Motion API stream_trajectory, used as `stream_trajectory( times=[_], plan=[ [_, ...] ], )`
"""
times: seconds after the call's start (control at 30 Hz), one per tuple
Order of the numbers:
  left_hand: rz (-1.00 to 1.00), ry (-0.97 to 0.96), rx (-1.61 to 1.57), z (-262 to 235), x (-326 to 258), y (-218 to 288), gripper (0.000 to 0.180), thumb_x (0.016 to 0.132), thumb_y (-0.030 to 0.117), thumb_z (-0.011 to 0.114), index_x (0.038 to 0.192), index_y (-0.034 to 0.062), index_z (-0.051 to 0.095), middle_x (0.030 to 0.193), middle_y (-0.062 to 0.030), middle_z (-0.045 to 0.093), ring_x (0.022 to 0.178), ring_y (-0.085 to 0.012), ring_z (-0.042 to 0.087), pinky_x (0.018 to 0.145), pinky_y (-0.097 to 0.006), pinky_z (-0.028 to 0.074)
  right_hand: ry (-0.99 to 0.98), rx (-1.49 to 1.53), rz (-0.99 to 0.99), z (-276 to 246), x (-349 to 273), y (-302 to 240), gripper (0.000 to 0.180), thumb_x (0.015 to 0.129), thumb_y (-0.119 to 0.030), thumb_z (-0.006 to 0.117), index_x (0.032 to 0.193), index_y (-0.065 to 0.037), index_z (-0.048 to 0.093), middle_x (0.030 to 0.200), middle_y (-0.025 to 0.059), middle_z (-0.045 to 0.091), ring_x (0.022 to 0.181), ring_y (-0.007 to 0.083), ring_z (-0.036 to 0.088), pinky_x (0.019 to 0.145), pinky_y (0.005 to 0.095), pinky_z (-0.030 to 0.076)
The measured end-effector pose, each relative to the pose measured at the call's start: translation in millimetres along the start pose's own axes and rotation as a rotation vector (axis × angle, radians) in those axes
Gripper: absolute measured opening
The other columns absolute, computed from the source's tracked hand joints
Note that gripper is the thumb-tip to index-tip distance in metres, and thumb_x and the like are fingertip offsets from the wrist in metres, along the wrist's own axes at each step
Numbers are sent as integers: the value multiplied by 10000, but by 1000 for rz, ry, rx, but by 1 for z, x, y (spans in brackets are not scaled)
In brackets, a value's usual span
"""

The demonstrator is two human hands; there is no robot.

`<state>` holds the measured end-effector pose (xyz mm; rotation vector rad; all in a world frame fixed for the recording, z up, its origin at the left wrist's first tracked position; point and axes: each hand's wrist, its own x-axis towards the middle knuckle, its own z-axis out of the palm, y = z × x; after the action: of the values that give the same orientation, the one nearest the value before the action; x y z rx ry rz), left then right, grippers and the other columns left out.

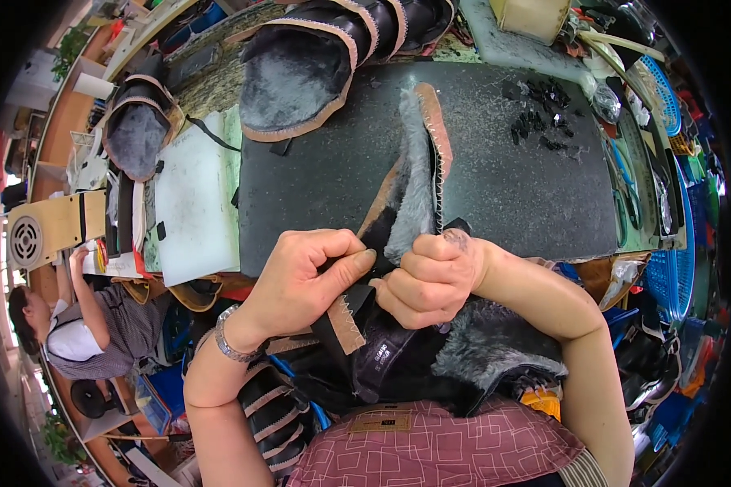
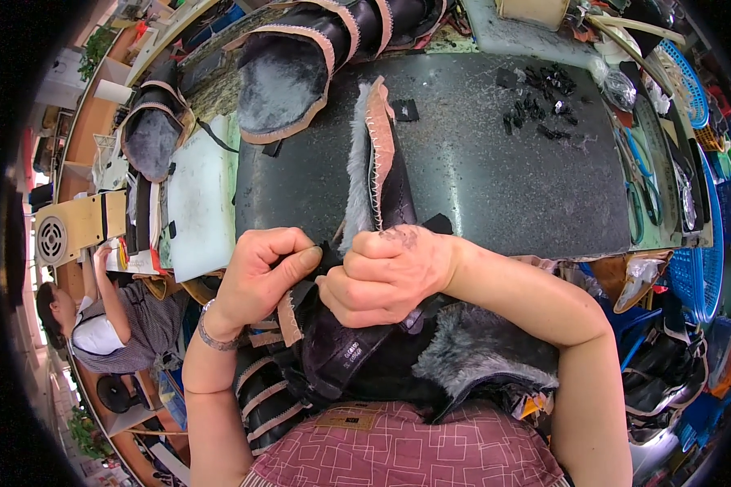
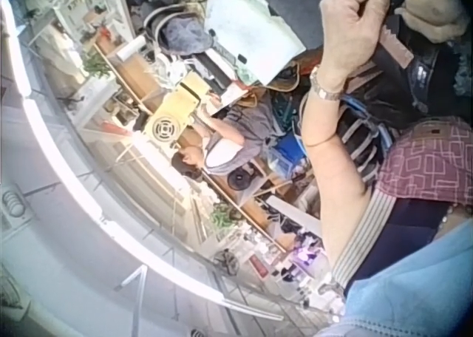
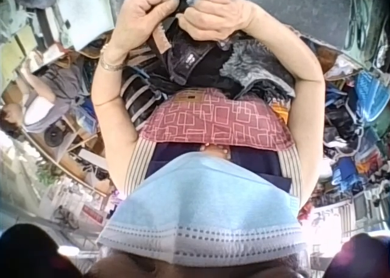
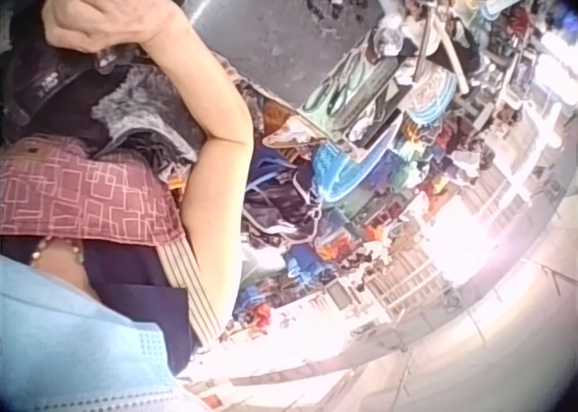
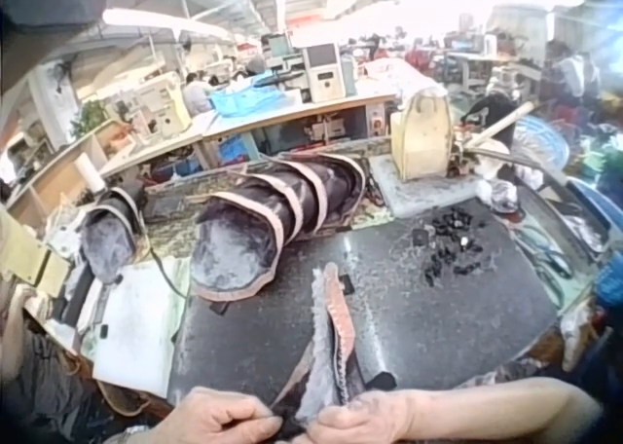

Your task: Trimming excess material and attaching components to shoe uppers using scissors and manual manipulation.

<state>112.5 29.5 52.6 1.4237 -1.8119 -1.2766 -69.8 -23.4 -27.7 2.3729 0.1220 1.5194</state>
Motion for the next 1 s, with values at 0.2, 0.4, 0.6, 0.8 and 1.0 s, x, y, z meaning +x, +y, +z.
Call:
stream_trajectory(
  times=[0.2,0.4,0.6,0.8,1.0],
  plan=[
    [-14,-24,29,-1,-1,1,163,842,112,601,758,-25,579,593,-75,515,523,-97,440,485,-258,362,10,9,-5,2,0,0,247,668,-213,540,890,-108,567,853,-7,520,672,111,478,619,253,362],
    [110,75,82,5,-3,-1,145,830,77,600,733,-22,560,598,-84,499,515,-139,446,489,-267,362,3,31,6,-1,1,1,240,655,-199,560,875,-107,577,858,-8,509,714,124,502,638,263,384],
    [135,141,42,7,-3,-7,139,827,55,596,726,-23,542,606,-84,489,531,-150,444,500,-272,363,25,16,2,-1,1,-2,243,626,-203,575,847,-103,578,870,4,500,764,150,519,659,272,396],
    [157,115,25,7,-1,-5,146,834,62,591,729,-27,543,607,-80,493,534,-149,447,506,-271,365,47,-5,4,-3,0,-1,234,628,-213,576,837,-109,576,863,4,492,769,152,523,669,273,398],
    [99,96,1,8,0,-3,177,833,84,607,718,-33,539,588,-71,476,532,-108,426,493,-261,353,29,16,1,-3,-1,0,225,641,-209,563,844,-112,576,868,3,499,778,151,525,676,271,398]
  ],
)
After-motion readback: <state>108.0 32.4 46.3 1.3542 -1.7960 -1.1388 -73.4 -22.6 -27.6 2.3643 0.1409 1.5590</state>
